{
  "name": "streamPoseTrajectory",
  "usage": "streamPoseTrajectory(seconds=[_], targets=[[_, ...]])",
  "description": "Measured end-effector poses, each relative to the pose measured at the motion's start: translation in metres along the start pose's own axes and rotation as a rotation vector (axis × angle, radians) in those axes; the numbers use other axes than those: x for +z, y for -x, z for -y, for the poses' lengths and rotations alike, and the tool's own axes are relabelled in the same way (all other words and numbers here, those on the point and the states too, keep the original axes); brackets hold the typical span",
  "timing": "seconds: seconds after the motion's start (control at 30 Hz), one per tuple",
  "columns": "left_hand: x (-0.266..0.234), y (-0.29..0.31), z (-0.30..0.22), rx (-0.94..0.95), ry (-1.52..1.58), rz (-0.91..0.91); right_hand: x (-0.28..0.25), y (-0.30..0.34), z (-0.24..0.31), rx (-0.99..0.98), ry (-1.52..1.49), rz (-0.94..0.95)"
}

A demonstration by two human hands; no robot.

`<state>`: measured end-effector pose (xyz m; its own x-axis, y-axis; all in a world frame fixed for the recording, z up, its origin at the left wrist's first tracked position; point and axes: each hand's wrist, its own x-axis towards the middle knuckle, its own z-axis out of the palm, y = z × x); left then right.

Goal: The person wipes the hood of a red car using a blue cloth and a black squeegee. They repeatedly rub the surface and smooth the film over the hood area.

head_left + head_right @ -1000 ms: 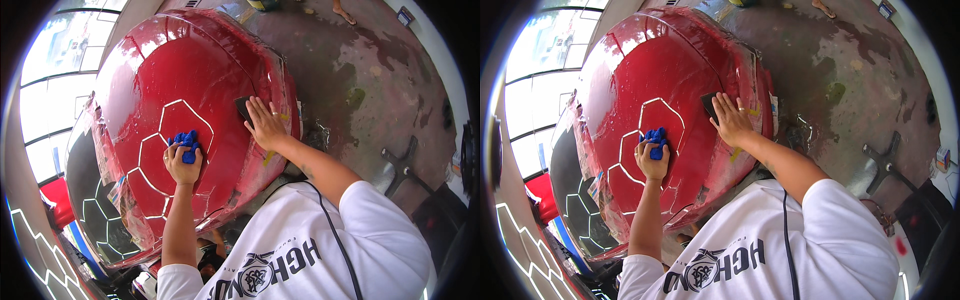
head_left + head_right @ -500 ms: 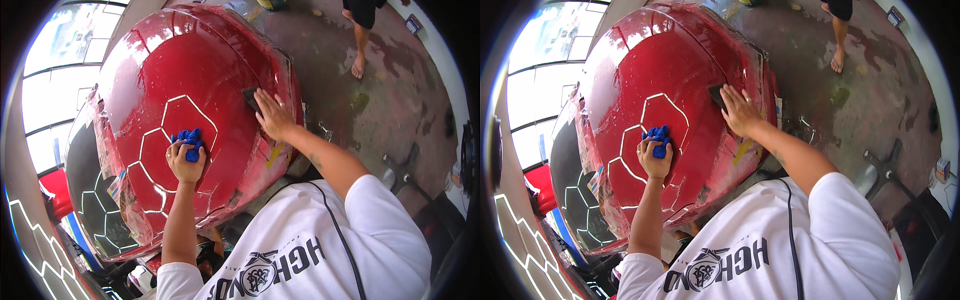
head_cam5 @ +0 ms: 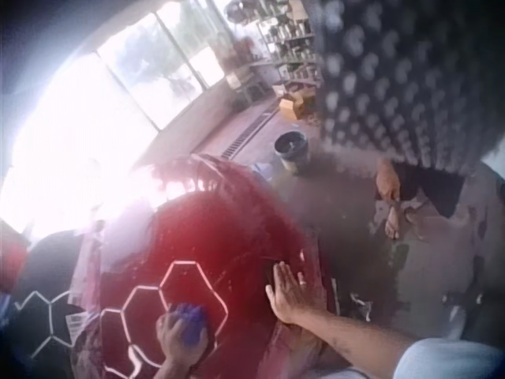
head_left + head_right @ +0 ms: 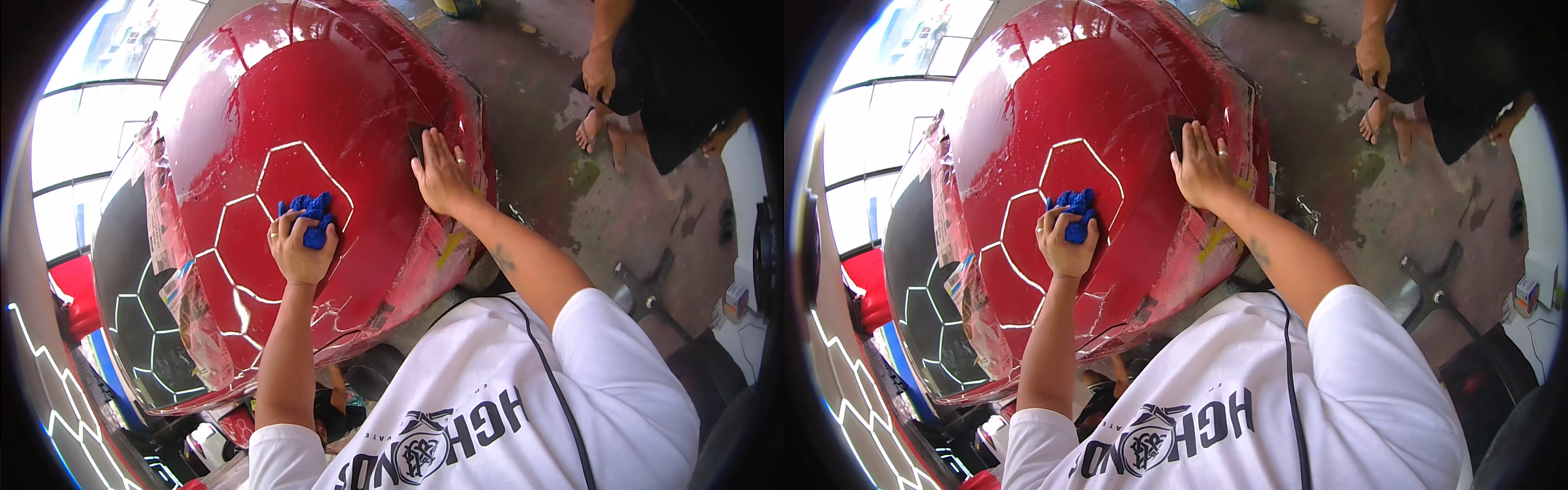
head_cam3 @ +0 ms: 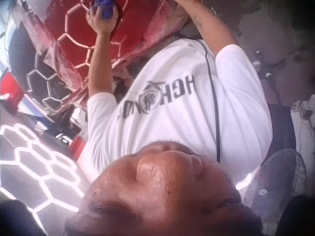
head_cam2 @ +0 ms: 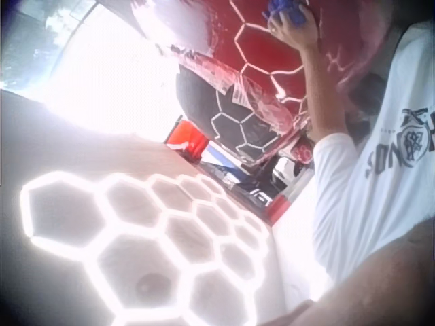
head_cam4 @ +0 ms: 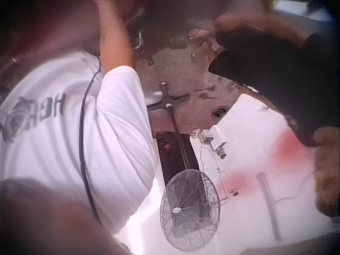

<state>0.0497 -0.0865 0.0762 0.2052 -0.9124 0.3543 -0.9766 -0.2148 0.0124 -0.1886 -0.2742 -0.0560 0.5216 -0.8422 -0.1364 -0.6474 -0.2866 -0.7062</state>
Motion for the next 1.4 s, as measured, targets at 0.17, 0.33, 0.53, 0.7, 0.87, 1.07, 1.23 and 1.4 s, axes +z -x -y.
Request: streamPoseTrajectory(seconds=[0.17, 0.33, 0.53, 0.7, 0.87, 1.07, 1.23, 1.4], targets=[[-0.003, 0.008, 0.007, -0.005, -0.003, -0.013, 0.026, 0.040, 0.040, -0.012, -0.103, -0.007], [-0.001, -0.003, -0.001, -0.024, 0.062, -0.041, 0.011, -0.038, 0.018, 0.130, -0.193, -0.142], [-0.001, 0.004, 0.002, -0.031, 0.100, -0.058, 0.028, -0.003, 0.021, 0.086, -0.189, -0.052], [-0.002, -0.001, -0.001, -0.023, 0.069, -0.024, 0.026, 0.001, 0.008, 0.037, -0.172, -0.036], [-0.001, 0.003, 0.001, -0.040, 0.083, -0.023, 0.034, 0.040, 0.006, -0.017, -0.034, -0.077], [-0.005, 0.007, 0.007, -0.027, 0.076, -0.031, 0.036, 0.068, 0.044, 0.142, -0.066, 0.079], [-0.002, -0.003, 0.000, -0.032, 0.081, -0.017, 0.035, 0.027, 0.018, 0.153, -0.103, -0.107], [0.000, 0.001, 0.005, -0.023, 0.080, -0.039, 0.040, 0.052, 0.016, 0.064, 0.028, -0.034]])
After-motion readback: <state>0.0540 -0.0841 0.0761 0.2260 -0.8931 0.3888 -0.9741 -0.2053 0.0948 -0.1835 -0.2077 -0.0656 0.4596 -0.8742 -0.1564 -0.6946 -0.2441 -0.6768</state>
